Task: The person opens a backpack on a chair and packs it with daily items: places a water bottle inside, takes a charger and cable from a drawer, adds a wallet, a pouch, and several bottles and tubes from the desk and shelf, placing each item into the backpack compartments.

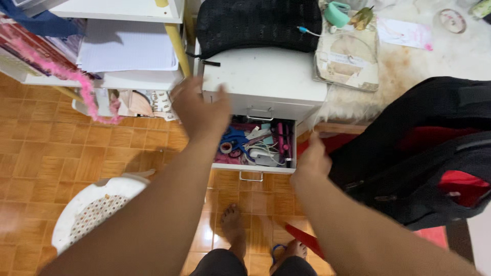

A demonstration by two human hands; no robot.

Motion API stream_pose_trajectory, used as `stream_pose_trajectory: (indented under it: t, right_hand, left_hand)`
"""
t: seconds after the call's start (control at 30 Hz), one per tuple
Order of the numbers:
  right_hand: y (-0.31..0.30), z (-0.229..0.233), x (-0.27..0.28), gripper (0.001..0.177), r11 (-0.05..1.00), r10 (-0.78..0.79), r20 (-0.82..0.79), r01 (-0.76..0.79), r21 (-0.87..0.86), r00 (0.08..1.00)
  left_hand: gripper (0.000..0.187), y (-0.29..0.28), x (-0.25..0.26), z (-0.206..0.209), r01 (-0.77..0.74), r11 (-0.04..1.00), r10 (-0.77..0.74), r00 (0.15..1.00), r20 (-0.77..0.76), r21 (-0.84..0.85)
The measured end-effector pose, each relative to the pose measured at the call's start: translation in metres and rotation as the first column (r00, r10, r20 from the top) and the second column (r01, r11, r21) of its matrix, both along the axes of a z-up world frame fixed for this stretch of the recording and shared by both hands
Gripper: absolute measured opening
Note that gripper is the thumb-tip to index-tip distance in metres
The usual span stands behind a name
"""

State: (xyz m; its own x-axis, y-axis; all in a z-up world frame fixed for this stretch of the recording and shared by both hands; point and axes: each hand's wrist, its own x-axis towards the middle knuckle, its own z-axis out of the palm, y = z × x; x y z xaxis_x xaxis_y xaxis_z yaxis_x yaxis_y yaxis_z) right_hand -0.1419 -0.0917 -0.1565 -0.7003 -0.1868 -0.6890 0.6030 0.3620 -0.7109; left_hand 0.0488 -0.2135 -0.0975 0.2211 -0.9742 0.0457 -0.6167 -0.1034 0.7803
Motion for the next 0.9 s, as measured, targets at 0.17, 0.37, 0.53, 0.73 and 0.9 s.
stream_pose_trajectory:
  t: [0.17, 0.37, 0.53, 0.73, 0.9]
  right_hand:
    - [0.022, -0.043, 0.042, 0.048, 0.987, -0.106, 0.615, 0.159, -0.033, 0.782]
    - [0.007, -0.068, 0.046, 0.027, 0.998, -0.025, 0.592, 0.05, -0.026, 0.806]
    - [-0.012, -0.078, 0.044, 0.032, 0.992, 0.013, 0.569, 0.059, -0.108, 0.822]
    - [-0.051, -0.053, 0.033, 0.032, 0.971, -0.019, 0.614, 0.162, -0.178, 0.789]
    - [-0.079, -0.02, 0.032, 0.035, 0.958, -0.016, 0.651, 0.198, -0.207, 0.758]
  left_hand:
    - [0.031, -0.023, -0.019, -0.002, 0.622, 0.726, -0.605, 0.781, 0.158, -0.294]
    - [0.042, -0.026, -0.021, -0.016, 0.773, 0.604, -0.684, 0.628, 0.371, -0.195]
    - [0.048, -0.027, -0.014, -0.011, 0.798, 0.599, -0.736, 0.583, 0.344, -0.07]
    - [0.05, -0.027, -0.019, -0.006, 0.794, 0.608, -0.742, 0.575, 0.345, -0.017]
    - [0.054, -0.025, -0.017, -0.003, 0.788, 0.616, -0.748, 0.578, 0.327, 0.015]
